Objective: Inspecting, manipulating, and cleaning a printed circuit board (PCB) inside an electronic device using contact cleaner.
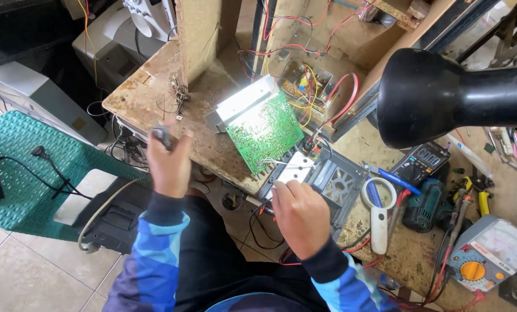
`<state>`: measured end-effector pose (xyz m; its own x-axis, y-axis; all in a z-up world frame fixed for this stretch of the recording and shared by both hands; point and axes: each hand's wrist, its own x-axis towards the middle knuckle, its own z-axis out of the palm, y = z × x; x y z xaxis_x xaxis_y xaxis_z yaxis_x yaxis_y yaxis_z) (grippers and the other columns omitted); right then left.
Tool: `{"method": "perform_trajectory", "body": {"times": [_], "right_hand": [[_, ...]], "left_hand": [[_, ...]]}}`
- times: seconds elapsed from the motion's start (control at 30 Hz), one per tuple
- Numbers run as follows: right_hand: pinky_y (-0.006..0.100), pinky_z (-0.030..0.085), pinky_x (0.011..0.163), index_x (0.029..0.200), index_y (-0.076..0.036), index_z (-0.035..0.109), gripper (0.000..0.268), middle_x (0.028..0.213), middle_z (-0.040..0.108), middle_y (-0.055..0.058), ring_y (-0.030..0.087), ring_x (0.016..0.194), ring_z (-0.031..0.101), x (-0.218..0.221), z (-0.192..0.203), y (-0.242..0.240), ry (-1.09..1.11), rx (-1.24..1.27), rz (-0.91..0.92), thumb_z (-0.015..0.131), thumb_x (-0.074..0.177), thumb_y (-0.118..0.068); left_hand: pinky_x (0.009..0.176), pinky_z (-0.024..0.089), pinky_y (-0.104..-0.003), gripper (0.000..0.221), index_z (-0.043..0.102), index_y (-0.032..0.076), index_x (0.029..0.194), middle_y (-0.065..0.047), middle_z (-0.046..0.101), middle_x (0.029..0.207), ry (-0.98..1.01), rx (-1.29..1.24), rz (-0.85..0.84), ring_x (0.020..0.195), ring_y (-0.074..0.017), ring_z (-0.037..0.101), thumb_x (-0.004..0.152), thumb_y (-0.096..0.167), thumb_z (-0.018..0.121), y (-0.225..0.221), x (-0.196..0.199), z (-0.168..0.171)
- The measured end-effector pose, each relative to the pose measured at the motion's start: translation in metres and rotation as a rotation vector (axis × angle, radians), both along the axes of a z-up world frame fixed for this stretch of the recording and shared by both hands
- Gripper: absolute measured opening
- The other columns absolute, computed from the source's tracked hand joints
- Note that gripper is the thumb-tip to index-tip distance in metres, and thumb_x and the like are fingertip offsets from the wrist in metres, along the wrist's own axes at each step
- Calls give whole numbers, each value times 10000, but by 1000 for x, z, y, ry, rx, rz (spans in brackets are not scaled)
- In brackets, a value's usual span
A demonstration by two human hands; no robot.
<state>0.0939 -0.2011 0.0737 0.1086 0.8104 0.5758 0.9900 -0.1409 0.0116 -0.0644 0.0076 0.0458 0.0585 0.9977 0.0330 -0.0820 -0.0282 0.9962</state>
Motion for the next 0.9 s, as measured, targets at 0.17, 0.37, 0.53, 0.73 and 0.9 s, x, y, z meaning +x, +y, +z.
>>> {"method": "perform_trajectory", "body": {"times": [0.17, 0.37, 0.53, 0.73, 0.9], "right_hand": [[295, 534, 517, 789, -107, 684, 83, 668, 596, -36, 185, 560, 664, 9, -29, 33, -84, -118, -81, 716, 857, -143], [271, 524, 525, 766, -184, 676, 145, 665, 592, -70, 152, 569, 660, 11, -45, 44, -71, -147, -207, 696, 881, -270], [300, 550, 558, 850, -140, 712, 122, 716, 626, -28, 199, 637, 688, 17, -57, 47, 2, -129, -147, 681, 886, -252], [269, 525, 509, 827, -179, 678, 101, 693, 580, -36, 189, 600, 671, 16, -52, 42, 45, -79, -151, 637, 857, -267], [265, 529, 510, 839, -182, 687, 96, 708, 586, -48, 171, 602, 676, 19, -58, 39, 31, -105, -151, 646, 843, -269]], "left_hand": [[691, 553, -510, 247, 657, 37, 915, -215, 634, 755, 507, 454, 86, 797, -451, 700, 721, 139, 770, -4, 30, -29], [807, 587, -393, 343, 751, 155, 955, 2, 616, 941, 490, 547, 134, 850, -320, 708, 654, 169, 914, 27, 54, -85], [759, 587, -394, 318, 774, 176, 925, -31, 671, 751, 445, 611, 156, 786, -317, 721, 640, 160, 914, 38, 62, -108], [777, 567, -385, 334, 732, 165, 943, -32, 658, 781, 397, 617, 119, 820, -319, 715, 655, 119, 896, 22, 51, -84], [768, 565, -437, 340, 720, 115, 935, -92, 666, 768, 422, 601, 78, 811, -368, 711, 637, 83, 880, 12, 44, -73]]}}
